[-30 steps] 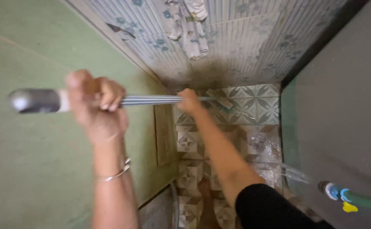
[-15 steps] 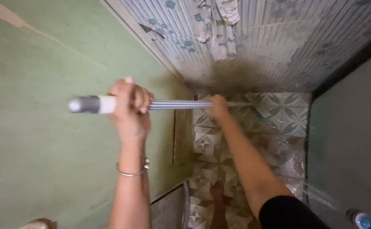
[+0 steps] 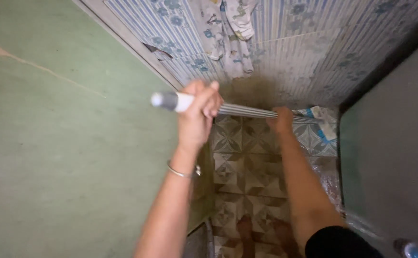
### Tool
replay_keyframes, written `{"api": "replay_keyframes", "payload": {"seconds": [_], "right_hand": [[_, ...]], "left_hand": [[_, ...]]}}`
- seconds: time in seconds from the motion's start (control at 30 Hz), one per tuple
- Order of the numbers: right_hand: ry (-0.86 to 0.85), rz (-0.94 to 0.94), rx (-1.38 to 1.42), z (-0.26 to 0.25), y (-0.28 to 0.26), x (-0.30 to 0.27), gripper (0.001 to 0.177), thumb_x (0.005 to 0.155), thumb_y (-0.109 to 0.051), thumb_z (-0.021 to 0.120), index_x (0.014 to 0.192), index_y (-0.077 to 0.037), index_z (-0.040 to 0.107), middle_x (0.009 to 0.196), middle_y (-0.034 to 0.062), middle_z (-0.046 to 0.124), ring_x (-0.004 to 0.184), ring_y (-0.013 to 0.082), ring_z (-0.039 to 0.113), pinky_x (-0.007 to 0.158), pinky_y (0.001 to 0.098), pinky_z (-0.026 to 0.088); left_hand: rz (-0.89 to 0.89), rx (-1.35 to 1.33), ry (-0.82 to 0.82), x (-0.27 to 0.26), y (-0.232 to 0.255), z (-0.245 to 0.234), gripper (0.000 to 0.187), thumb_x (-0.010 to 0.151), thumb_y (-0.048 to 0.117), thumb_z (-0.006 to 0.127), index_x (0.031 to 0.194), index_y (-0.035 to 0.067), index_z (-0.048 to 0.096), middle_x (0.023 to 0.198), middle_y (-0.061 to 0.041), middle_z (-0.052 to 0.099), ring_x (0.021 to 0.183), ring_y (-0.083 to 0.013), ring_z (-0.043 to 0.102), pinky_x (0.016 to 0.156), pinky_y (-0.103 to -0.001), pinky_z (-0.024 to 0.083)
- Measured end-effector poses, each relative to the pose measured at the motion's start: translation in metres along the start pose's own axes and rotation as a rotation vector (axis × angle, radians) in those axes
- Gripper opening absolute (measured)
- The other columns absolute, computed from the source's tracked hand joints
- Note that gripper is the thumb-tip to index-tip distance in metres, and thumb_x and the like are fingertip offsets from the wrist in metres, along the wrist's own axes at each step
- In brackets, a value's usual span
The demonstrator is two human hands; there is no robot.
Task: Cleaning a washing machine with a sponge and then scrubbing the tiled bathroom floor with a long-handled brush and water.
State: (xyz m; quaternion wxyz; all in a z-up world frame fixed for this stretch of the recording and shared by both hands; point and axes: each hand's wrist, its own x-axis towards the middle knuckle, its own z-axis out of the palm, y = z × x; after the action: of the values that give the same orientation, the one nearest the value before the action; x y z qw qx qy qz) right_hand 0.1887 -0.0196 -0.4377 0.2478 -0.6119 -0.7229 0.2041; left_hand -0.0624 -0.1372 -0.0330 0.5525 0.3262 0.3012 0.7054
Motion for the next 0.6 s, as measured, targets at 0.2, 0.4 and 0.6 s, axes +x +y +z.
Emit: {"api": "replay_keyframes", "payload": {"seconds": [0.2,0.4,0.6], "right_hand": [[-0.008,-0.021,0.24,0.056,-0.172,-0.006,0.028,0.068,-0.02,0.079,0.088,-0.001,0.075,0.086,0.0215,0.071,0.079,0.0389,0.07,0.072,0.0481,0.056],[0.04,-0.11,0.37,0.075,-0.244,-0.001,0.017,0.067,-0.016,0.073,0.077,-0.003,0.076,0.076,0.0213,0.071,0.073,0.0389,0.069,0.068,0.0467,0.056],[0.038,-0.122,0.358,0.008,-0.135,0.0,0.024,0.074,-0.021,0.074,0.079,0.002,0.071,0.072,0.0208,0.066,0.064,0.0361,0.066,0.059,0.047,0.052]], "left_hand": [[0.02,0.152,0.096,0.012,0.104,-0.04,0.032,0.098,0.004,0.064,0.076,0.013,0.042,0.06,0.005,0.033,0.051,-0.0097,0.03,0.052,-0.029,0.028],[0.189,0.325,0.079,0.003,0.134,-0.027,0.044,0.106,0.009,0.065,0.074,0.015,0.035,0.058,0.003,0.032,0.046,-0.0107,0.027,0.051,-0.03,0.029],[0.14,0.176,-0.03,0.022,0.075,0.022,0.04,0.097,0.004,0.07,0.076,0.015,0.038,0.061,0.005,0.036,0.049,-0.0077,0.03,0.046,-0.028,0.024]]}}
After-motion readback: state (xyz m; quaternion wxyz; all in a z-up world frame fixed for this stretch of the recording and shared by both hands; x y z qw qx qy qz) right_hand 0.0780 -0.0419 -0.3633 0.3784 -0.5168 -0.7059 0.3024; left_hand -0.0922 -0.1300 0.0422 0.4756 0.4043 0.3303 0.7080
